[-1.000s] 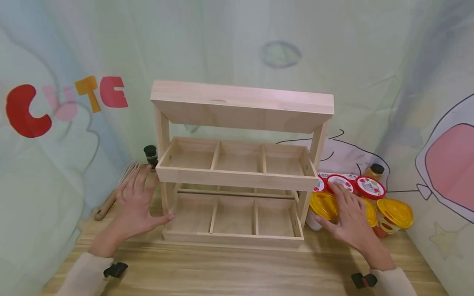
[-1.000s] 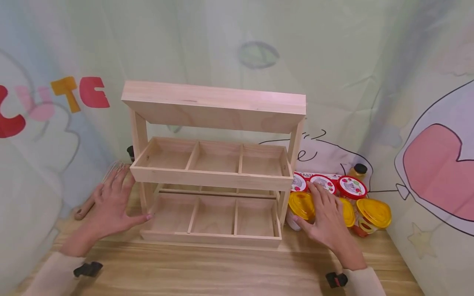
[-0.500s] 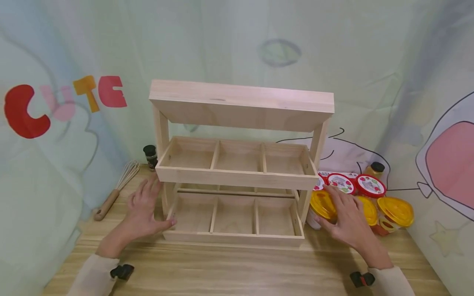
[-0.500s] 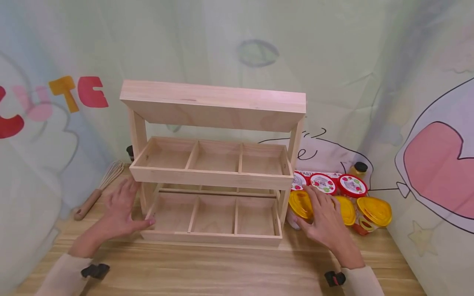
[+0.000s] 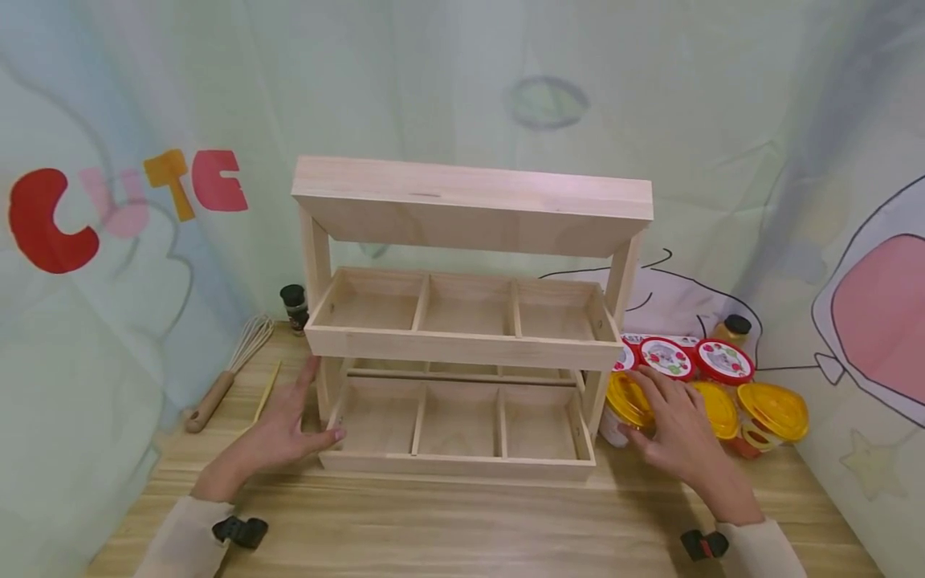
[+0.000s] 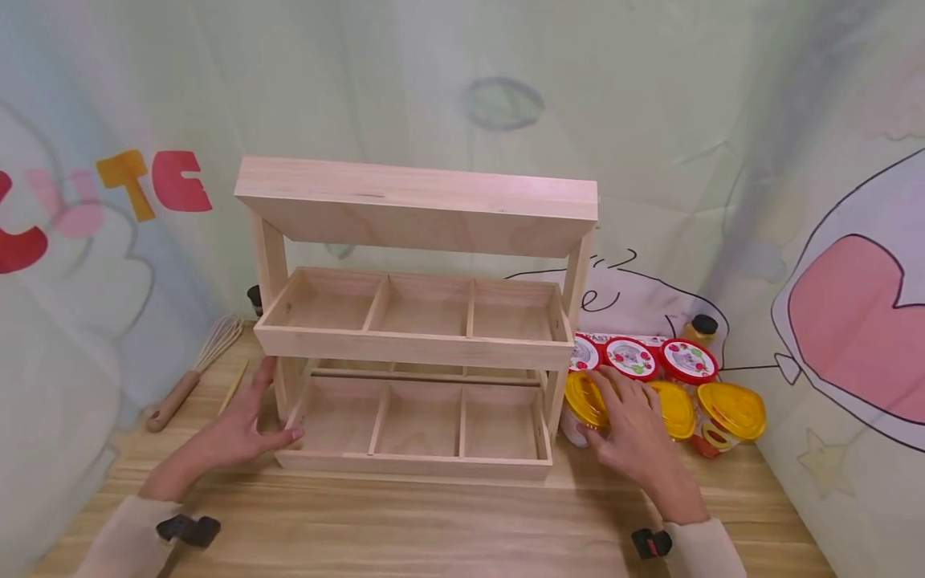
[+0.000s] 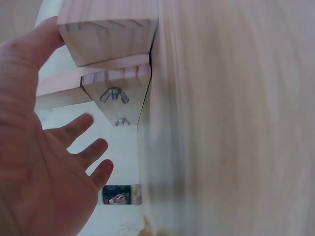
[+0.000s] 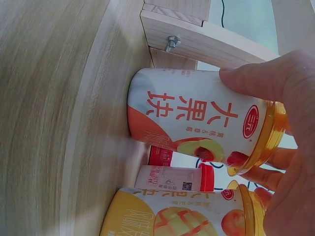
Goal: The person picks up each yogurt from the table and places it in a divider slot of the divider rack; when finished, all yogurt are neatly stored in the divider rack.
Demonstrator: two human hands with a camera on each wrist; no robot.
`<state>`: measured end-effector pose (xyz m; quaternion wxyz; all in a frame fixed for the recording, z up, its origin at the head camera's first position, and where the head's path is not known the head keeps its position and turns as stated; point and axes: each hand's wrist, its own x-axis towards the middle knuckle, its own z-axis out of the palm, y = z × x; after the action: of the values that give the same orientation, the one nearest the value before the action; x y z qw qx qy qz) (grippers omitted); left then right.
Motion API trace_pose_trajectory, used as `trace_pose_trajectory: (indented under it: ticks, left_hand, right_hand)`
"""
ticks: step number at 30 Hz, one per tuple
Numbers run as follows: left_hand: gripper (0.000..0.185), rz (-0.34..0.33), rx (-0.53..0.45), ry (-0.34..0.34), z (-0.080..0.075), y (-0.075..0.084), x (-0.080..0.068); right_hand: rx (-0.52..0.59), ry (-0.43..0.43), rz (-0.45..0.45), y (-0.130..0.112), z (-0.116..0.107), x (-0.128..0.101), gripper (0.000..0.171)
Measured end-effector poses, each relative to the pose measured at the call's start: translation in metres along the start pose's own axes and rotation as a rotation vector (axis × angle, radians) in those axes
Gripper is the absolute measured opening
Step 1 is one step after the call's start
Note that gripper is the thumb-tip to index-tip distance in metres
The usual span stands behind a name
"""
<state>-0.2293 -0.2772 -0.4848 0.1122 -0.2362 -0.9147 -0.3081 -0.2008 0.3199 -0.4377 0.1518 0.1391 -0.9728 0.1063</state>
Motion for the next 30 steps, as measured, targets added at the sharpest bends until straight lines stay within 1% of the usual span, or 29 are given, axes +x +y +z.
trace_pose_trajectory:
  ticks: [5, 7, 11, 16, 25, 30]
  left_hand:
    - [0.140, -0.073, -0.074, -0.072, 0.001, -0.001, 0.000]
    - [0.140, -0.070, -0.072, -0.073, 0.002, -0.002, 0.000]
    - [0.139, -0.065, -0.074, -0.072, 0.004, -0.003, 0.000]
    - [0.139, -0.051, -0.092, -0.071, 0.002, -0.004, 0.000]
    - [0.140, -0.017, -0.101, -0.065, 0.001, -0.006, 0.000]
    - [0.138, -0.015, -0.097, -0.074, 0.003, -0.007, 0.000]
  right_hand:
    - [0.005, -0.007, -0.001, 0.001, -0.003, 0.001, 0.087]
    - [0.007, 0.000, 0.001, 0.002, -0.004, 0.000, 0.087]
    - [0.013, 0.041, -0.003, 0.004, -0.009, -0.003, 0.085]
    - [0.020, 0.088, -0.024, 0.003, -0.016, -0.005, 0.083]
    - [0.008, 0.123, -0.037, 0.001, -0.030, -0.011, 0.086]
    - [0.026, 0.118, -0.031, -0.002, -0.038, -0.016, 0.086]
